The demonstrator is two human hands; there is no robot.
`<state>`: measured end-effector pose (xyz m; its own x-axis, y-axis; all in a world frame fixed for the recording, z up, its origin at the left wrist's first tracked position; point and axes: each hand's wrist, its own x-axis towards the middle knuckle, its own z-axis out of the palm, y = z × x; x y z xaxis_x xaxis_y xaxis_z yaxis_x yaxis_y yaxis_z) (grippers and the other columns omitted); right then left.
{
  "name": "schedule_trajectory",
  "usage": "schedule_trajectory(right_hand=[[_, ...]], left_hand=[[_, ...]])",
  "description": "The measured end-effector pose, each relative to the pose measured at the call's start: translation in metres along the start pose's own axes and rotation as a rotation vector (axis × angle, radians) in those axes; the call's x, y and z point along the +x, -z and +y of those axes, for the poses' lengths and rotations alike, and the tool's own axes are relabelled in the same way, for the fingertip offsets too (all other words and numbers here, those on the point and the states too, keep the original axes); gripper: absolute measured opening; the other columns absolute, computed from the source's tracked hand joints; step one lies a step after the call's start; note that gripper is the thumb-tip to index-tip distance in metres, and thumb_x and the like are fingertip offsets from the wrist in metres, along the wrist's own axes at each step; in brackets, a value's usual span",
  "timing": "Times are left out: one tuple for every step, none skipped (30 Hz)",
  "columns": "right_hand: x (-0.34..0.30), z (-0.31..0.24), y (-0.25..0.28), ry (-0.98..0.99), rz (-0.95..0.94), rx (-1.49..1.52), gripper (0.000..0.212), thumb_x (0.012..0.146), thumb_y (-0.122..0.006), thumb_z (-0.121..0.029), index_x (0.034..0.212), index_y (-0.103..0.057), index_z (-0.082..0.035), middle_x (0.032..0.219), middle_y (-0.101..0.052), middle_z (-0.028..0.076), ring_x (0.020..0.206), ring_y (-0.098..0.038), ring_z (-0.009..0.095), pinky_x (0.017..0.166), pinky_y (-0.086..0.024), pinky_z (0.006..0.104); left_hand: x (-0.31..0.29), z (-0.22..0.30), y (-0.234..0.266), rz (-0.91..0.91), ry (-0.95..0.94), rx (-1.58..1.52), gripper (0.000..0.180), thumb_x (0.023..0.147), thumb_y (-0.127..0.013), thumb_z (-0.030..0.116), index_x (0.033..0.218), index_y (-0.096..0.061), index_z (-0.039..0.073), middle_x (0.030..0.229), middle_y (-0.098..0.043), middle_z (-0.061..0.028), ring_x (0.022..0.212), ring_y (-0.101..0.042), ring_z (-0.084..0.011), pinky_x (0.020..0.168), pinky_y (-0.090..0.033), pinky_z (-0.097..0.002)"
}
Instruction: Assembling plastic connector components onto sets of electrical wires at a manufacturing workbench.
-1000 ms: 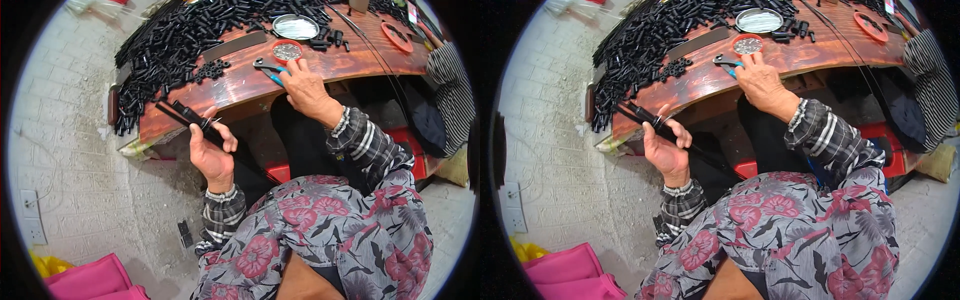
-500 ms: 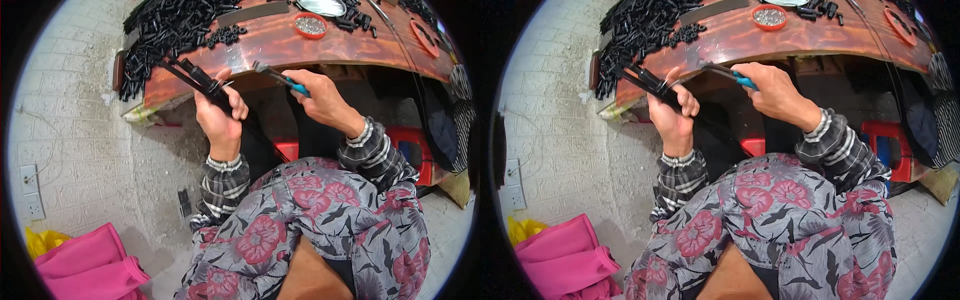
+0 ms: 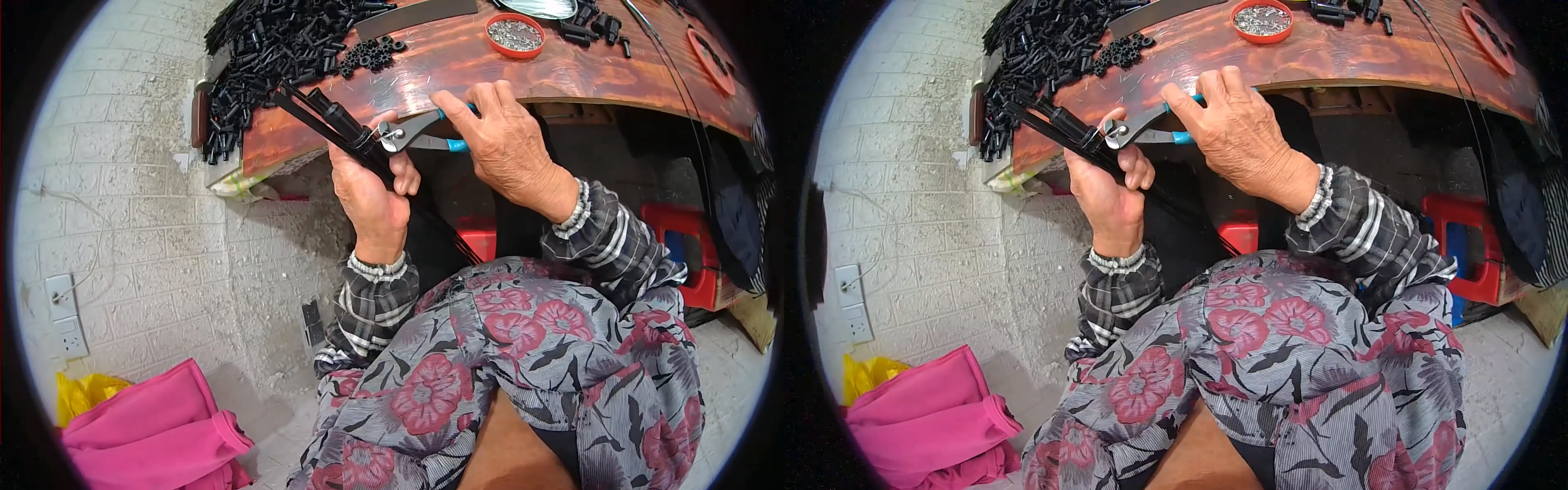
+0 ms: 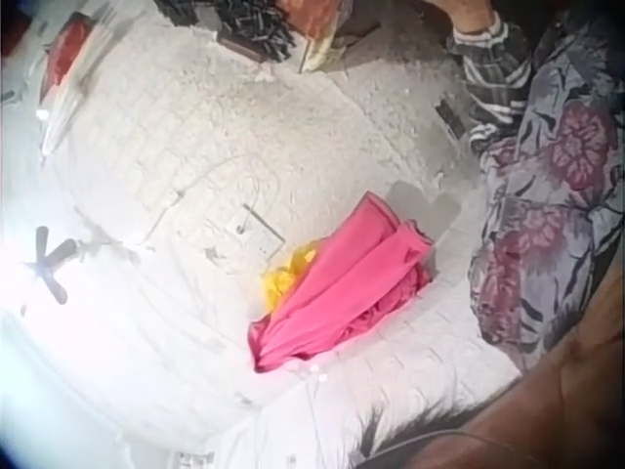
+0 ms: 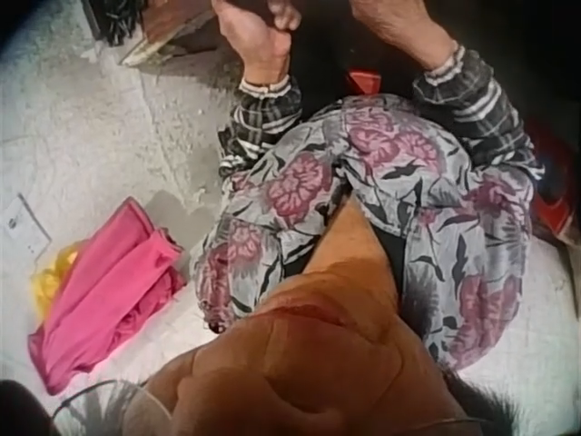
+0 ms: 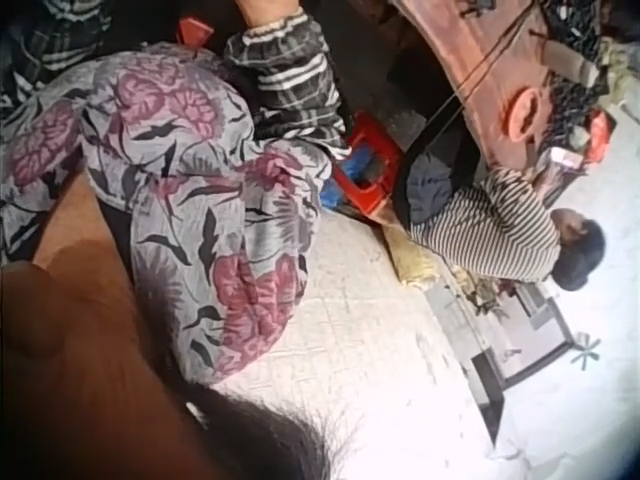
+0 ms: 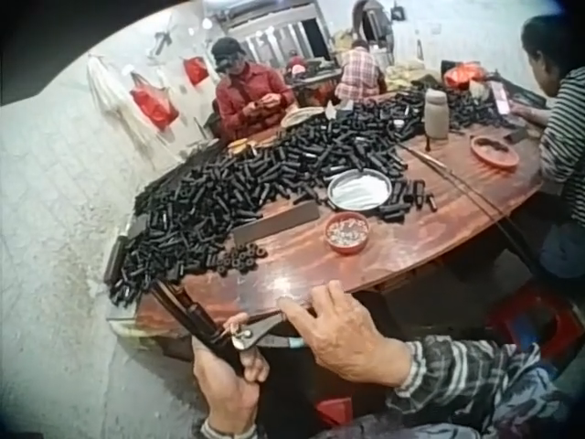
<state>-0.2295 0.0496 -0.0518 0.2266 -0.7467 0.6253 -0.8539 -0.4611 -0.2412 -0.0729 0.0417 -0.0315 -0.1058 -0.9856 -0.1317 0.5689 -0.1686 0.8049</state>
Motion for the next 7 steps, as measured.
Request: schedule_trajectory(right_hand=[[-0.001, 0.001, 0.0, 0.008, 0.006, -0.056, 0.05, 0.063, -0.058, 0.001, 0.11, -0.047, -0.01, 0.081, -0.044, 0.009, 0.077, -0.046, 0.026, 0.059, -0.043, 0.0314], [0.0, 0.003, 0.001, 0.003, 0.007, -0.058, 0.05, 0.063, -0.058, 0.001, 0.11, -0.047, -0.01, 0.081, -0.044, 0.009, 0.077, -0.046, 0.026, 0.059, -0.043, 0.0314], [0.001, 0.007, 0.003, 0.032, 0.006, -0.095, 0.047, 0.064, -0.06, -0.002, 0.108, -0.049, -0.012, 0.079, -0.044, 0.008, 0.076, -0.047, 0.025, 0.057, -0.043, 0.0303], [0.004, 0.012, 0.005, 0.062, 0.002, -0.129, 0.044, 0.065, -0.062, -0.005, 0.107, -0.05, -0.013, 0.078, -0.045, 0.007, 0.075, -0.047, 0.024, 0.055, -0.043, 0.0292], [0.006, 0.017, 0.007, 0.056, 0.0, -0.13, 0.044, 0.065, -0.062, -0.005, 0.107, -0.05, -0.013, 0.078, -0.045, 0.007, 0.075, -0.047, 0.024, 0.055, -0.043, 0.0292], [0.009, 0.023, 0.01, 0.135, -0.04, -0.134, 0.044, 0.066, -0.062, -0.006, 0.107, -0.05, -0.013, 0.079, -0.045, 0.007, 0.077, -0.048, 0.025, 0.056, -0.043, 0.0289], [0.013, 0.03, 0.014, 0.206, -0.081, -0.14, 0.043, 0.067, -0.062, -0.007, 0.108, -0.05, -0.014, 0.08, -0.045, 0.007, 0.079, -0.049, 0.025, 0.056, -0.043, 0.0285]], left_hand=[[-0.002, -0.001, 0.001, -0.008, 0.001, 0.002, 0.059, 0.087, -0.024, 0.05, 0.095, -0.056, 0.001, 0.047, -0.039, -0.0038, 0.035, -0.031, -0.0123, 0.035, -0.025, -0.0246], [-0.004, -0.002, 0.002, -0.017, 0.002, 0.004, 0.058, 0.087, -0.024, 0.049, 0.097, -0.055, 0.001, 0.047, -0.039, -0.0039, 0.035, -0.031, -0.0121, 0.035, -0.025, -0.0246], [-0.003, -0.004, 0.003, -0.021, 0.007, 0.006, 0.058, 0.087, -0.024, 0.049, 0.097, -0.055, 0.001, 0.047, -0.039, -0.0039, 0.035, -0.031, -0.0121, 0.035, -0.025, -0.0246], [-0.003, -0.006, 0.005, -0.003, -0.022, 0.015, 0.057, 0.087, -0.024, 0.05, 0.099, -0.053, 0.002, 0.048, -0.04, -0.0041, 0.035, -0.032, -0.0121, 0.035, -0.025, -0.0248], [-0.003, -0.008, 0.006, 0.014, -0.051, 0.025, 0.056, 0.087, -0.025, 0.05, 0.102, -0.052, 0.003, 0.048, -0.04, -0.0043, 0.035, -0.032, -0.0122, 0.035, -0.026, -0.025], [-0.005, -0.009, 0.005, -0.002, -0.083, 0.023, 0.059, 0.086, -0.025, 0.053, 0.106, -0.05, 0.004, 0.049, -0.04, -0.005, 0.035, -0.032, -0.0128, 0.035, -0.026, -0.0253], [-0.008, -0.007, 0.002, -0.024, -0.109, 0.022, 0.062, 0.085, -0.025, 0.056, 0.109, -0.047, 0.004, 0.049, -0.041, -0.0057, 0.035, -0.033, -0.0134, 0.035, -0.027, -0.0256]])
